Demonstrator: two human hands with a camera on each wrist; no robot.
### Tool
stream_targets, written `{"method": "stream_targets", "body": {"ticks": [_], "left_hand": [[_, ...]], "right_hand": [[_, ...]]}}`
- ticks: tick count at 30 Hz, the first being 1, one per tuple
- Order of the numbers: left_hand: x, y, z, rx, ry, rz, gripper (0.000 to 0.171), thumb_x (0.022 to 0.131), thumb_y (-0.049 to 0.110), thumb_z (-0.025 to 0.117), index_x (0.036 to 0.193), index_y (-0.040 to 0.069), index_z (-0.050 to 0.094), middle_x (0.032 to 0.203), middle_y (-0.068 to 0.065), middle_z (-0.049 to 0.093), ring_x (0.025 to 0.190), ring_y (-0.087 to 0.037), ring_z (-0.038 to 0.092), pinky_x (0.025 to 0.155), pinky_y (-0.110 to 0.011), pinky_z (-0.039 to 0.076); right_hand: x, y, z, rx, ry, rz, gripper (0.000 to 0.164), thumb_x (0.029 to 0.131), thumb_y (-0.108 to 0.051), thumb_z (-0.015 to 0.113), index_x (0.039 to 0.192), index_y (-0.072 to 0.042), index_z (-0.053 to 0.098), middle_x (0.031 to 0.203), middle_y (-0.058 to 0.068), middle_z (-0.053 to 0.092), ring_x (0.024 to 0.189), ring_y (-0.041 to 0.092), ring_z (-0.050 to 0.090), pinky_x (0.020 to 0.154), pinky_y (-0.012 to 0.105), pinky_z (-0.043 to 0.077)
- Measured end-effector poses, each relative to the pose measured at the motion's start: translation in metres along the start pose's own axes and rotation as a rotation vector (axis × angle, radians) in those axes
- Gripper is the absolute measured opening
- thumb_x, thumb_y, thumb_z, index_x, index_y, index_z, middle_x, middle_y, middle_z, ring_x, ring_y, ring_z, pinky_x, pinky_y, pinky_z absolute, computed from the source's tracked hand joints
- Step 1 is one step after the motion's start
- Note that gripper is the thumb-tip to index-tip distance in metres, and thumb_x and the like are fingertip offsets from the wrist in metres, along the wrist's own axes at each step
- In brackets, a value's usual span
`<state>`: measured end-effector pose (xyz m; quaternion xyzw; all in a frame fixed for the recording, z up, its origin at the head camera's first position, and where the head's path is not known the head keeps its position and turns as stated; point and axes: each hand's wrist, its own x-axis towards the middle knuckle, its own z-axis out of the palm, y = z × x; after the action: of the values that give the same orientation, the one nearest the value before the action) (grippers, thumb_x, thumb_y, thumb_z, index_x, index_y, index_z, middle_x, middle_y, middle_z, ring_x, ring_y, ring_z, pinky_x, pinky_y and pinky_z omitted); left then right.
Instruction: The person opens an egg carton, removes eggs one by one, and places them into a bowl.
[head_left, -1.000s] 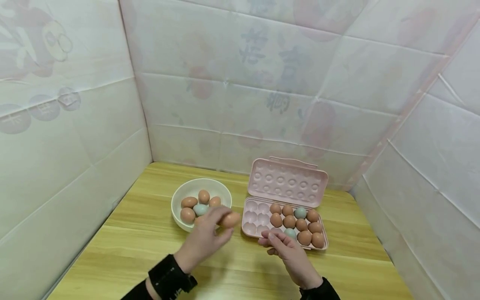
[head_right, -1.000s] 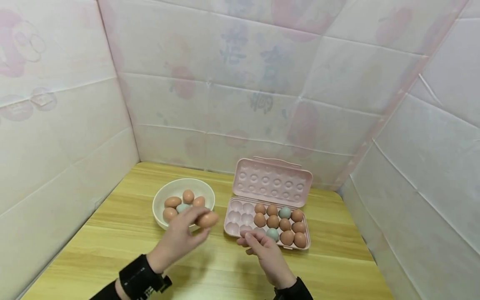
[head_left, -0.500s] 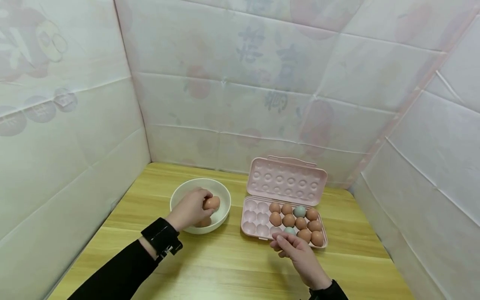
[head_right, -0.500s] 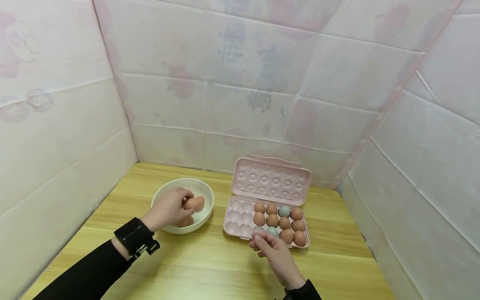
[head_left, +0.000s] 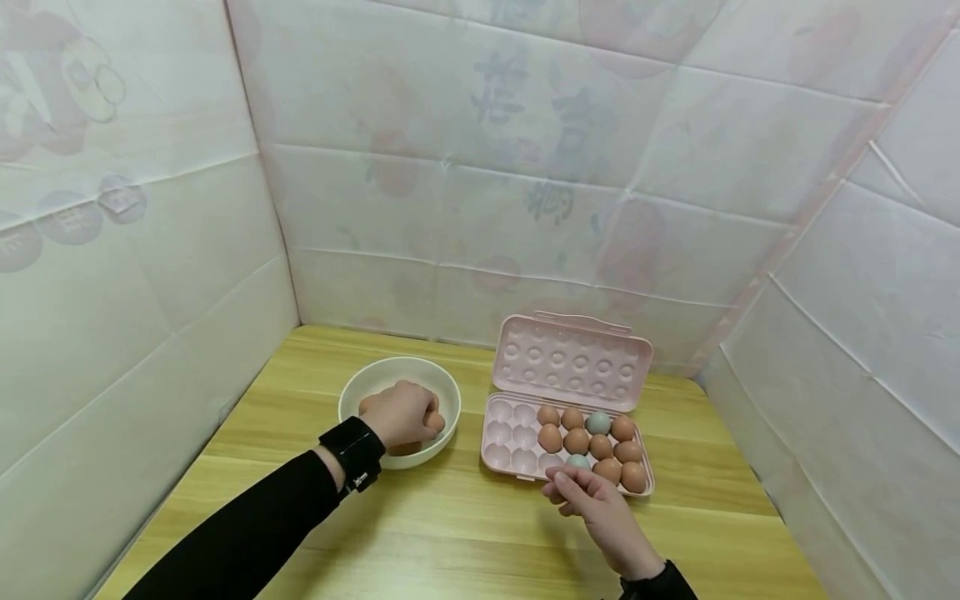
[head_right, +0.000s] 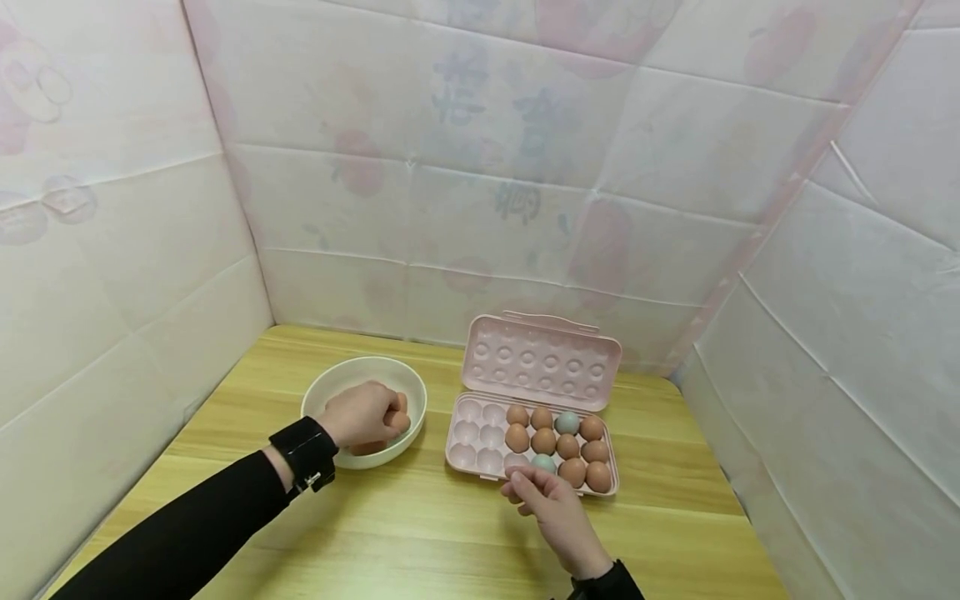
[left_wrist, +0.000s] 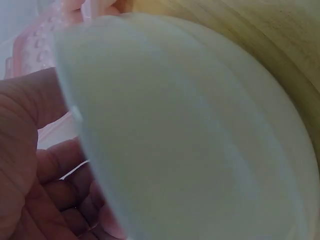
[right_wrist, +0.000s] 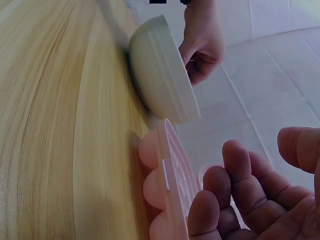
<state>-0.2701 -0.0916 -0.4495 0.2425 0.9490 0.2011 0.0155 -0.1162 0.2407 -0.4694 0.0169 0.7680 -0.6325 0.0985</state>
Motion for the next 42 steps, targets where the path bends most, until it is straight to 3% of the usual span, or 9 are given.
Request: {"method": "stream_targets", "body": {"ticks": [6,10,23,28,31,34,37,39,42], "left_hand": [[0.006,-0.004,0.014,0.075,0.027,0.077,0.035,0.085,0.018,0.074,0.057,0.022,0.055,0.056,0.011,0.046,0.071,-0.018,0.046,0.053,-0.032,0.036],[0.007,-0.005,0.019,0.099,0.019,0.04,0.032,0.084,0.02,0.071,0.058,0.023,0.052,0.057,0.009,0.049,0.075,-0.02,0.046,0.051,-0.036,0.035],[0.003,-0.006,0.022,0.105,-0.019,0.054,0.028,0.083,0.007,0.075,0.075,0.02,0.051,0.066,0.006,0.048,0.06,-0.014,0.047,0.054,-0.033,0.039],[0.0,0.0,0.015,0.086,0.0,0.052,0.027,0.085,0.012,0.076,0.074,0.018,0.052,0.068,0.005,0.05,0.064,-0.014,0.047,0.053,-0.031,0.038],[-0.004,0.008,0.005,0.047,0.045,0.033,0.02,0.088,0.021,0.079,0.08,0.016,0.061,0.075,0.003,0.058,0.074,-0.018,0.055,0.056,-0.035,0.046],[-0.013,0.021,-0.008,0.011,0.083,0.016,0.023,0.091,0.031,0.082,0.1,0.013,0.072,0.09,0.0,0.069,0.09,-0.022,0.064,0.07,-0.043,0.057],[-0.028,0.034,-0.017,-0.018,0.121,0.019,0.037,0.093,0.042,0.083,0.117,0.016,0.075,0.102,0.002,0.074,0.1,-0.021,0.067,0.073,-0.057,0.055],[-0.041,0.041,-0.018,-0.057,0.147,0.043,0.036,0.092,0.044,0.084,0.116,0.018,0.075,0.105,0.005,0.075,0.099,-0.017,0.067,0.074,-0.054,0.056],[-0.061,0.048,-0.013,-0.142,0.189,0.14,0.03,0.092,0.037,0.085,0.111,0.016,0.074,0.108,0.003,0.075,0.098,-0.016,0.069,0.078,-0.042,0.059]], "right_hand": [[0.0,0.001,-0.001,-0.006,0.009,0.004,0.053,0.112,-0.033,0.056,0.144,0.01,0.056,0.113,0.007,0.076,0.103,0.011,0.068,0.088,0.028,0.056],[-0.001,0.0,0.0,-0.006,0.017,0.008,0.054,0.112,-0.033,0.056,0.144,0.01,0.055,0.113,0.007,0.076,0.103,0.011,0.068,0.088,0.028,0.056],[0.0,-0.003,-0.002,-0.037,0.077,-0.016,0.048,0.111,-0.031,0.059,0.135,0.011,0.061,0.117,0.011,0.076,0.1,0.008,0.068,0.086,0.026,0.056],[0.001,-0.006,-0.006,-0.079,0.114,-0.028,0.044,0.11,-0.028,0.059,0.13,0.011,0.063,0.124,0.017,0.075,0.101,0.007,0.07,0.085,0.024,0.055],[0.002,-0.007,-0.01,-0.122,0.164,-0.048,0.04,0.109,-0.025,0.062,0.131,0.008,0.065,0.117,0.017,0.076,0.1,0.005,0.07,0.087,0.022,0.057],[0.006,-0.008,-0.015,-0.261,0.231,-0.108,0.034,0.106,-0.022,0.068,0.129,0.002,0.07,0.112,0.009,0.077,0.097,0.0,0.068,0.084,0.02,0.056],[0.012,-0.011,-0.021,-0.462,0.289,-0.204,0.03,0.102,-0.019,0.073,0.129,-0.003,0.073,0.107,0.002,0.077,0.091,-0.001,0.065,0.079,0.021,0.055],[0.019,-0.015,-0.024,-0.601,0.31,-0.29,0.032,0.099,-0.017,0.077,0.128,-0.004,0.073,0.102,0.001,0.076,0.089,0.001,0.065,0.077,0.023,0.055],[0.029,-0.021,-0.028,-0.769,0.297,-0.382,0.032,0.096,-0.016,0.081,0.125,-0.005,0.073,0.1,0.004,0.074,0.088,0.012,0.068,0.076,0.026,0.056]]}}
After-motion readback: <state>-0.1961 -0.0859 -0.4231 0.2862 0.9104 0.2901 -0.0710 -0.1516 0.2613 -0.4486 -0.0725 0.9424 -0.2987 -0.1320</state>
